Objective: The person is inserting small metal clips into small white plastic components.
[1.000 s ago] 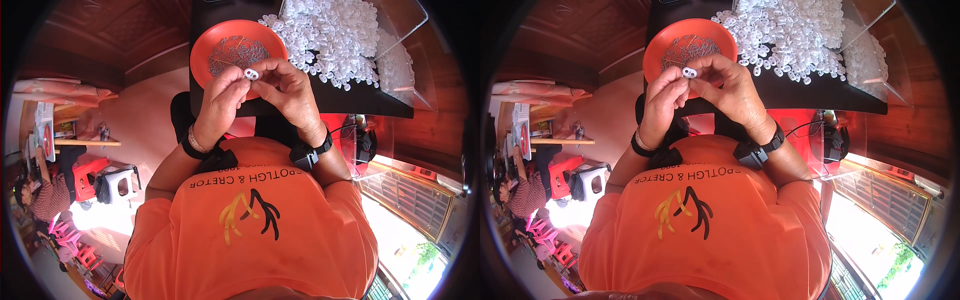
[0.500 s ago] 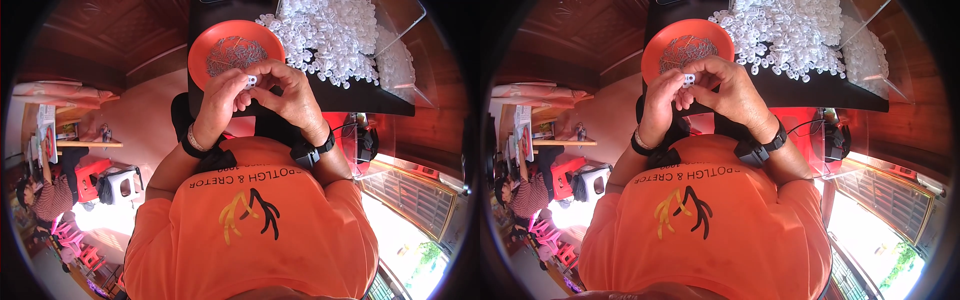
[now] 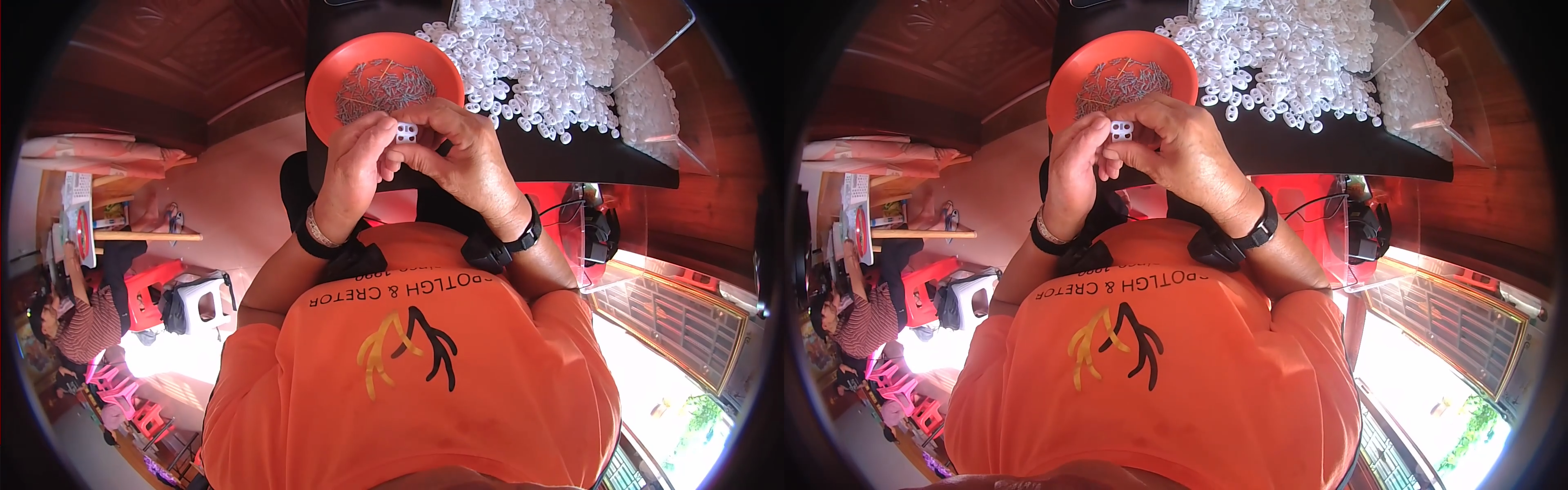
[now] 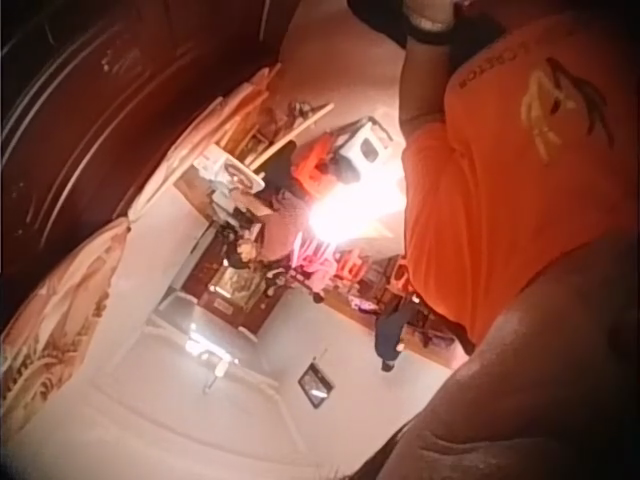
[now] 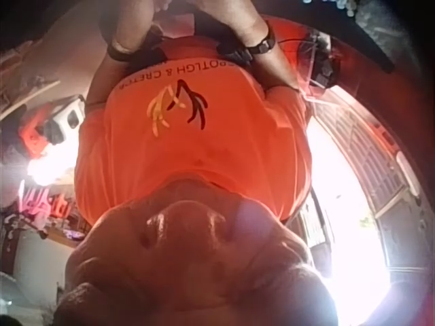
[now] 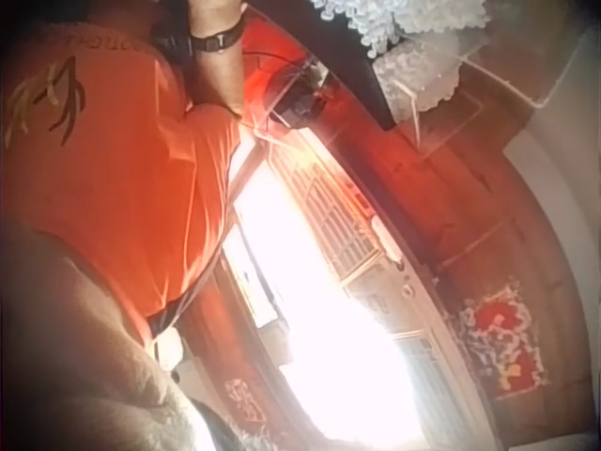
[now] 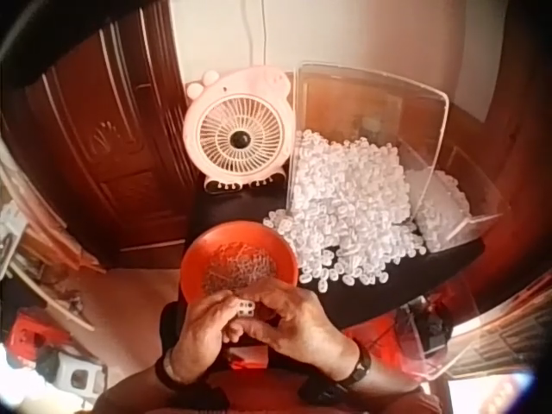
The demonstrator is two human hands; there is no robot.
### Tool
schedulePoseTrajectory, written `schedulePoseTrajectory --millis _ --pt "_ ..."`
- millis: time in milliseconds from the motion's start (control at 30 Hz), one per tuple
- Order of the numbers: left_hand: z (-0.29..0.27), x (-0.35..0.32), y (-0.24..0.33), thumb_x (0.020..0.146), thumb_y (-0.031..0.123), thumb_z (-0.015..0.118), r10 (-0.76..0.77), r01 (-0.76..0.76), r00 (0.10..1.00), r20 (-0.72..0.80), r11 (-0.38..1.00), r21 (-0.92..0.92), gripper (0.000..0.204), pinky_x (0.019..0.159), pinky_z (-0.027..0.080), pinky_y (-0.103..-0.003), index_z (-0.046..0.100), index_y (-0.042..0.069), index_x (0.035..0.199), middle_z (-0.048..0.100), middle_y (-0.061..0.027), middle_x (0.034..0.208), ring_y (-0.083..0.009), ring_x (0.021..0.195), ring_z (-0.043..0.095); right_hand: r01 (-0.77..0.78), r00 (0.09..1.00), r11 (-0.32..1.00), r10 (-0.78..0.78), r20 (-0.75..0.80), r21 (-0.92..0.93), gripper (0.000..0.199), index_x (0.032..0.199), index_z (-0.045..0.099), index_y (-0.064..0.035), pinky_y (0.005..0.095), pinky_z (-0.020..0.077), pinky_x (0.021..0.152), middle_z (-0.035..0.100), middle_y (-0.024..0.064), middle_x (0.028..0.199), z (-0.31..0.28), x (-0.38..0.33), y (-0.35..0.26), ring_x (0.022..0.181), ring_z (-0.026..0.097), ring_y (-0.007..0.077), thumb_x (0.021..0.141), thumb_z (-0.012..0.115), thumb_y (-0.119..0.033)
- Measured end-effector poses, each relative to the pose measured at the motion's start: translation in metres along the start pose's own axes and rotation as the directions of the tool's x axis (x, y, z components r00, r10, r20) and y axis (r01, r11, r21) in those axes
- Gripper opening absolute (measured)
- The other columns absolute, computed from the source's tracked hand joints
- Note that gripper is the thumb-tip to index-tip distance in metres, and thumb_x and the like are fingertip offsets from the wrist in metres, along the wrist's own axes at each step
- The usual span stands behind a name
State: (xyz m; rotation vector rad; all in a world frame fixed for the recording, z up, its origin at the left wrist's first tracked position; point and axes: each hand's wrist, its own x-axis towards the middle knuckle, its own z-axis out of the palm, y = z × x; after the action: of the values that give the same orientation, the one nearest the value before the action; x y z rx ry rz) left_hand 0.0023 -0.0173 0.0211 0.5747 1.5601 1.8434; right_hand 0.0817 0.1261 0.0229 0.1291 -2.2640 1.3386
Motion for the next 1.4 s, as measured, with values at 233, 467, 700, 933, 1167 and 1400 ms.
schedulePoseTrajectory --millis 233,467,700,933,1167,1400 --pt "0.000 0.001 -0.001 0.091 0.025 0.051 0.040 -0.039 0.999 0.021 0.999 -0.024 0.028 0.049 0.035 -0.020 0.053 0.004 0.073 0.048 0.0006 0.061 -0.0059 0.053 0.044 -0.058 0.998 0.997 0.058 -0.005 0.052 0.023 0.095 0.065 -0.0033 0.0295 0.0529 0.061 0.066 0.0101 0.079 -0.002 0.001 -0.009 0.070 0.067 0.0235 0.076 0.075 -0.011" --pt "-0.001 -0.006 -0.003 0.091 0.019 0.049 0.124 -0.121 0.992 -0.021 0.985 0.121 0.024 0.044 0.029 -0.022 0.056 0.002 0.075 0.044 0.0029 0.059 -0.0044 0.050 0.039 0.027 0.999 1.000 -0.027 0.038 0.006 0.020 0.097 0.063 -0.0005 0.0264 0.0538 0.064 0.067 0.0091 0.081 0.000 -0.004 -0.005 0.074 0.069 0.0181 0.079 0.071 -0.004" --pt "-0.001 -0.009 -0.003 0.091 0.021 0.046 0.112 -0.111 0.994 -0.013 0.991 0.075 0.029 0.045 0.026 -0.022 0.051 0.003 0.069 0.042 0.0026 0.056 -0.0045 0.048 0.035 0.174 0.985 0.982 -0.175 0.003 -0.078 0.021 0.094 0.063 -0.0040 0.0304 0.0518 0.057 0.065 0.0089 0.075 -0.001 0.000 -0.012 0.067 0.067 0.0251 0.077 0.073 -0.009" --pt "-0.009 -0.009 0.006 0.092 0.022 0.046 0.146 -0.145 0.989 0.004 0.977 0.158 0.028 0.050 0.027 -0.020 0.058 0.002 0.078 0.045 0.0020 0.060 -0.0042 0.054 0.038 -0.019 0.912 0.854 -0.199 -0.359 -0.521 0.024 0.096 0.069 -0.0043 0.0260 0.0504 0.063 0.069 0.0043 0.082 -0.103 0.009 -0.020 0.069 0.063 0.0112 0.072 0.074 -0.001" --pt "-0.018 -0.005 0.007 0.091 0.023 0.046 0.184 -0.181 0.983 -0.022 0.979 0.098 0.027 0.050 0.028 -0.020 0.058 0.002 0.078 0.047 0.0023 0.060 -0.0044 0.054 0.039 -0.457 0.770 -0.043 -0.519 -0.371 -0.889 0.043 0.120 0.062 -0.0152 0.0353 0.0497 0.083 0.064 0.0100 0.110 -0.303 0.018 -0.004 0.099 0.062 0.0239 0.080 0.068 -0.031" --pt "-0.017 -0.006 0.003 0.091 0.021 0.046 0.159 -0.158 0.987 0.001 0.982 0.104 0.026 0.049 0.028 -0.019 0.058 0.002 0.077 0.047 0.0025 0.060 -0.0039 0.053 0.040 -0.337 0.910 0.649 0.037 -0.414 -0.682 0.016 0.093 0.069 -0.0074 0.0358 0.0514 0.069 0.068 0.0130 0.091 -0.214 -0.001 0.022 0.077 0.066 0.0280 0.080 0.068 -0.016"
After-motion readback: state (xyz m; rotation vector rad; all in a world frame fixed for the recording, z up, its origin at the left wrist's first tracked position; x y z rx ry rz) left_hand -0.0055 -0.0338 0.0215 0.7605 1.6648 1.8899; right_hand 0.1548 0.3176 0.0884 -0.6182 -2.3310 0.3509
